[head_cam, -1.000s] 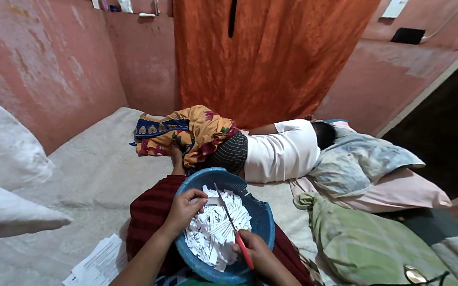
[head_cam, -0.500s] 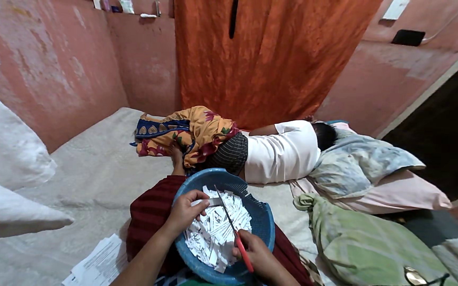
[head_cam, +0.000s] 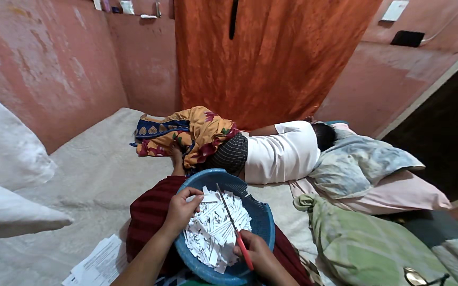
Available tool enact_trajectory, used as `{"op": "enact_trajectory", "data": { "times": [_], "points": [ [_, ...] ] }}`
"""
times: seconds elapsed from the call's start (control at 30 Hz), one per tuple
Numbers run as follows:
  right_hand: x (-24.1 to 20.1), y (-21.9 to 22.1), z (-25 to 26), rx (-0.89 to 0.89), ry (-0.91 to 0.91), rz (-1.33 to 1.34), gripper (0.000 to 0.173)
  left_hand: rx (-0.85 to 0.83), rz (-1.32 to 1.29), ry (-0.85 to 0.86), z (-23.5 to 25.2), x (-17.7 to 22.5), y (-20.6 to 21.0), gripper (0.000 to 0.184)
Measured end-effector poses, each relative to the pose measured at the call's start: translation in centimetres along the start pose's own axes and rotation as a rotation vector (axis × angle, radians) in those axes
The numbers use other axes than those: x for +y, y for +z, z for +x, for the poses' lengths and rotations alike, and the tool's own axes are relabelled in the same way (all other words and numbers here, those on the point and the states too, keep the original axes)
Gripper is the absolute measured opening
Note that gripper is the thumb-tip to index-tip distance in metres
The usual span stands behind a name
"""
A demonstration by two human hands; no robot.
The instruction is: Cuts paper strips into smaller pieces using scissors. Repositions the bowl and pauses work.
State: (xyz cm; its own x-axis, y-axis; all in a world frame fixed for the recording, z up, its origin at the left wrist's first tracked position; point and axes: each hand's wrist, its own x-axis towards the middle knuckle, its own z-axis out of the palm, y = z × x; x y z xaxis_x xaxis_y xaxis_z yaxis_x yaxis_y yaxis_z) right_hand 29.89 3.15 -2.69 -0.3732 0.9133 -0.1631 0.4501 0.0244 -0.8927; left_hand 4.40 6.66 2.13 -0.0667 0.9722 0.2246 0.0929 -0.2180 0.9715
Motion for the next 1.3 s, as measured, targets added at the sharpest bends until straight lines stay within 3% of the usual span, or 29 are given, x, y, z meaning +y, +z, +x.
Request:
{"op": "enact_trajectory", "data": {
  "times": [0.2,0.33,0.6,0.8,1.0,1.3],
  "points": [
    [-0.83,-0.27,0.3,-0.1,0.068,-0.125,0.06,-0.028,0.008,0.016,-0.01,-0.06,0.19,0.012],
    [-0.65,-0.16,0.35,-0.079,0.045,-0.15,0.05,-0.109,0.071,0.008,-0.09,-0.27,0.13,0.012],
    [-0.1,-0.04,0.13,-0.019,0.002,-0.022,0.042,-0.036,0.012,0.044,-0.05,-0.23,0.16,0.01],
    [-0.74,-0.3,0.51,-0.117,0.055,-0.14,0.06,-0.065,-0.018,0.02,0.0,-0.07,0.32,0.012],
    [-0.84,-0.02,0.25,-0.06,0.034,-0.158,0.053,-0.188,0.038,0.041,-0.1,-0.51,0.34,0.015],
    [-0.36,0.08,0.2,0.009,0.01,-0.106,0.043,-0.105,0.025,-0.038,-0.15,-0.21,0.06,0.01]
  ]
}}
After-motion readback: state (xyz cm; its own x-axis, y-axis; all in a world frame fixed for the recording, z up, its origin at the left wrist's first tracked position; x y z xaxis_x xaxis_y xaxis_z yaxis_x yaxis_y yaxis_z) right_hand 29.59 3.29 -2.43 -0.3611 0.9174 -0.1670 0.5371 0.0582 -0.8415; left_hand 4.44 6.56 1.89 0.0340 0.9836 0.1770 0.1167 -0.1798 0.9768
